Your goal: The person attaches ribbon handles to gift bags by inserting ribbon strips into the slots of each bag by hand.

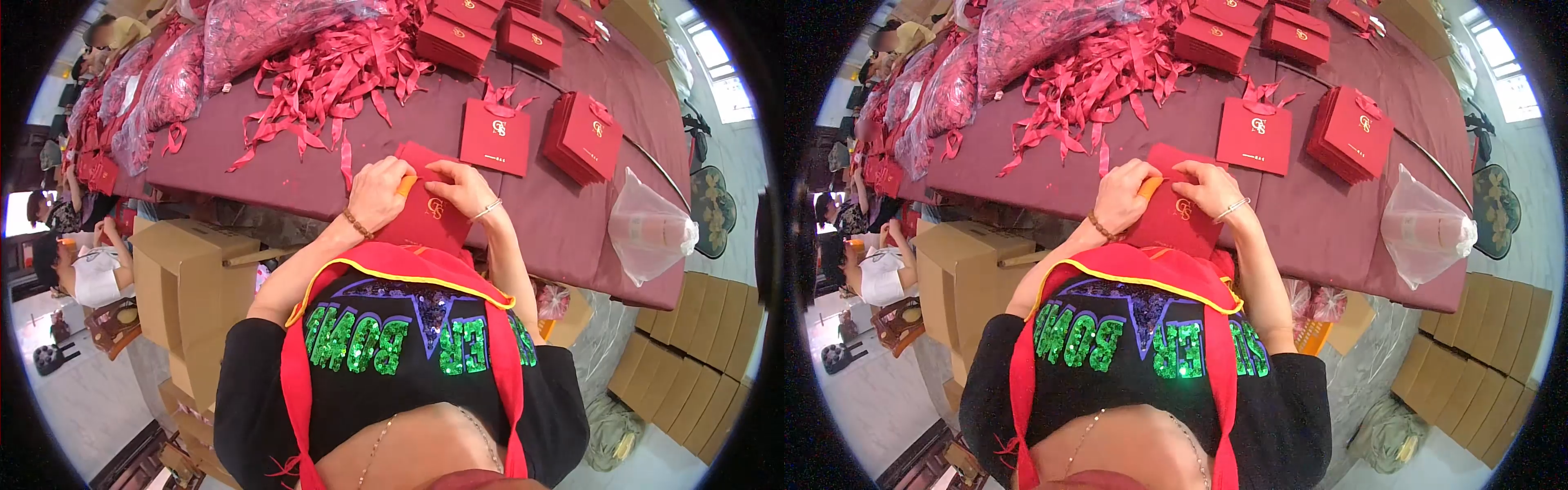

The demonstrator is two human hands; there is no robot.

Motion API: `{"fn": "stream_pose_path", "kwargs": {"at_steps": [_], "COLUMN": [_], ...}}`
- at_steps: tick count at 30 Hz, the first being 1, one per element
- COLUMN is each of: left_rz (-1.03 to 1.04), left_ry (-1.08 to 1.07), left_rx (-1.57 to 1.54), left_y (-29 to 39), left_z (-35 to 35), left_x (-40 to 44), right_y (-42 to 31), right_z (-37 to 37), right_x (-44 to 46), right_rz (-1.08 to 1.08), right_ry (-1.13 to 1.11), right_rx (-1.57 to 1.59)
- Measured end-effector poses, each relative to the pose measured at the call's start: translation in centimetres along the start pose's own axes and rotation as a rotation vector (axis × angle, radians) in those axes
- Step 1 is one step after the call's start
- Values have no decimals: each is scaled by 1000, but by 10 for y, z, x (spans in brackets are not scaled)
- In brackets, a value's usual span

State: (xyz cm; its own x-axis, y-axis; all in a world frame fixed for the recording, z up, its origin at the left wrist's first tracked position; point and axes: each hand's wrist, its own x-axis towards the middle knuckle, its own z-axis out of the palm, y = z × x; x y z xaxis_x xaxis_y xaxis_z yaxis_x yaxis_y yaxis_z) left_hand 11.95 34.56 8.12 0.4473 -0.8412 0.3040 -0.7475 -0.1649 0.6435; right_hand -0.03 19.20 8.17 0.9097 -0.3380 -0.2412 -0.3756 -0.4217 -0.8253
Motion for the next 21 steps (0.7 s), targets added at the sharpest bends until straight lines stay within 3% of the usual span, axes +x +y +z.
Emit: {"fn": "stream_pose_path", "kwargs": {"at_steps": [10,21], "left_rz": [128,98], "left_ry": [95,61], "left_rx": [150,73], "left_y": [3,5], "left_z": [12,8], "left_x": [-1,1], "right_y": [14,18], "right_z": [4,3], "right_x": [2,1], "right_rz": [-20,21], "right_ry": [-28,-29], "right_rx": [150,229]}}
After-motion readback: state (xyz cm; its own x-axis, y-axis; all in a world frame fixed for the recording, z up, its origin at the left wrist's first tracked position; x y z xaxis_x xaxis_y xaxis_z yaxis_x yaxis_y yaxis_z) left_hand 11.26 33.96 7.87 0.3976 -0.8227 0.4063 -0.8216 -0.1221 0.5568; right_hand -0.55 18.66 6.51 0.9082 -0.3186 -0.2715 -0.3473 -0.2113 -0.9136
